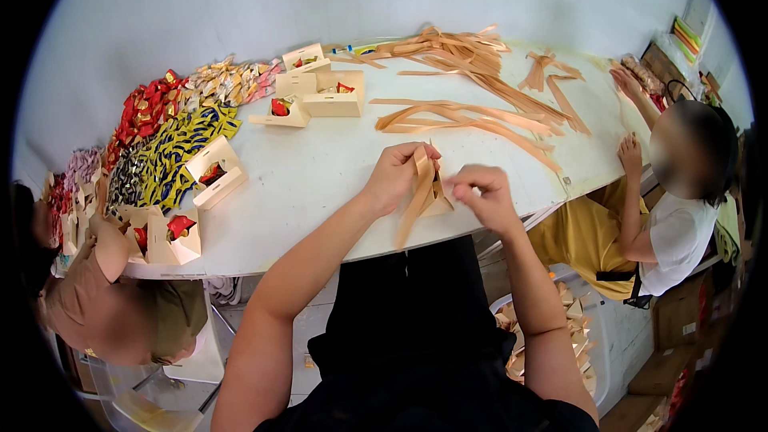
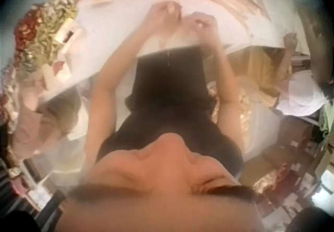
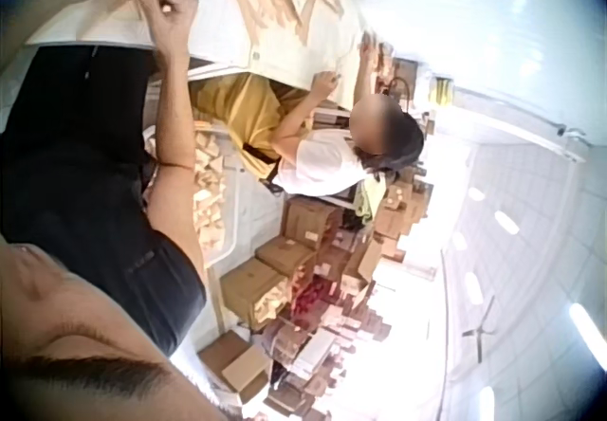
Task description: The person assembles small wooden gift boxes by inserting wrapped candies and tying ribbons around them. They work at a table with piles of candies and ribbons, placing the finished boxes in a row.
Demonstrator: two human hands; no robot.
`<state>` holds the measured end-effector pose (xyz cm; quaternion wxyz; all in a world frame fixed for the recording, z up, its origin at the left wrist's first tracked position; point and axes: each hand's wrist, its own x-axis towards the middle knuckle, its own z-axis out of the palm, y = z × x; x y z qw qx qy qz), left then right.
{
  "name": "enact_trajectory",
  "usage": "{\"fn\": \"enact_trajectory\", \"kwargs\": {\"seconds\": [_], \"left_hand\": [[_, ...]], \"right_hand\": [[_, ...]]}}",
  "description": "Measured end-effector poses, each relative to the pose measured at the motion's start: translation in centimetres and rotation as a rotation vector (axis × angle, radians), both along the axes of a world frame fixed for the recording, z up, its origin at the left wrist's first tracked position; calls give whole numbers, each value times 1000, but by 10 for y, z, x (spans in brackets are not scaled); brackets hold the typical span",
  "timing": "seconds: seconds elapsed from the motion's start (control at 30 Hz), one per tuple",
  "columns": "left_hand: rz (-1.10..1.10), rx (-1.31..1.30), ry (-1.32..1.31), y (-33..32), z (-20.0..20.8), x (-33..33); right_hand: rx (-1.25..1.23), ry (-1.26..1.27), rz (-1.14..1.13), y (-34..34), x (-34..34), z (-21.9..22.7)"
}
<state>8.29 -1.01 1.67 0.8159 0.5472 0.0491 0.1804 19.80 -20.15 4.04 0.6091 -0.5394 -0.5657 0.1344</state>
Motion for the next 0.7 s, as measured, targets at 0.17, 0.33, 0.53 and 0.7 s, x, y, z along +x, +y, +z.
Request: {"fn": "enact_trajectory", "kwargs": {"seconds": [0.17, 0.33, 0.53, 0.7], "left_hand": [[32, 77, -1, -1, 5, -4], [133, 262, -142, -5, -5, -1], [314, 382, -145, -14, -6, -1], [258, 227, -110, -18, -7, 0]], "right_hand": [[-219, 97, -172, 23, 8, 13], [-359, 10, -269, 38, 6, 3], [-307, -142, -532, 46, -2, 6], [-292, -138, -700, 56, -8, -13]]}}
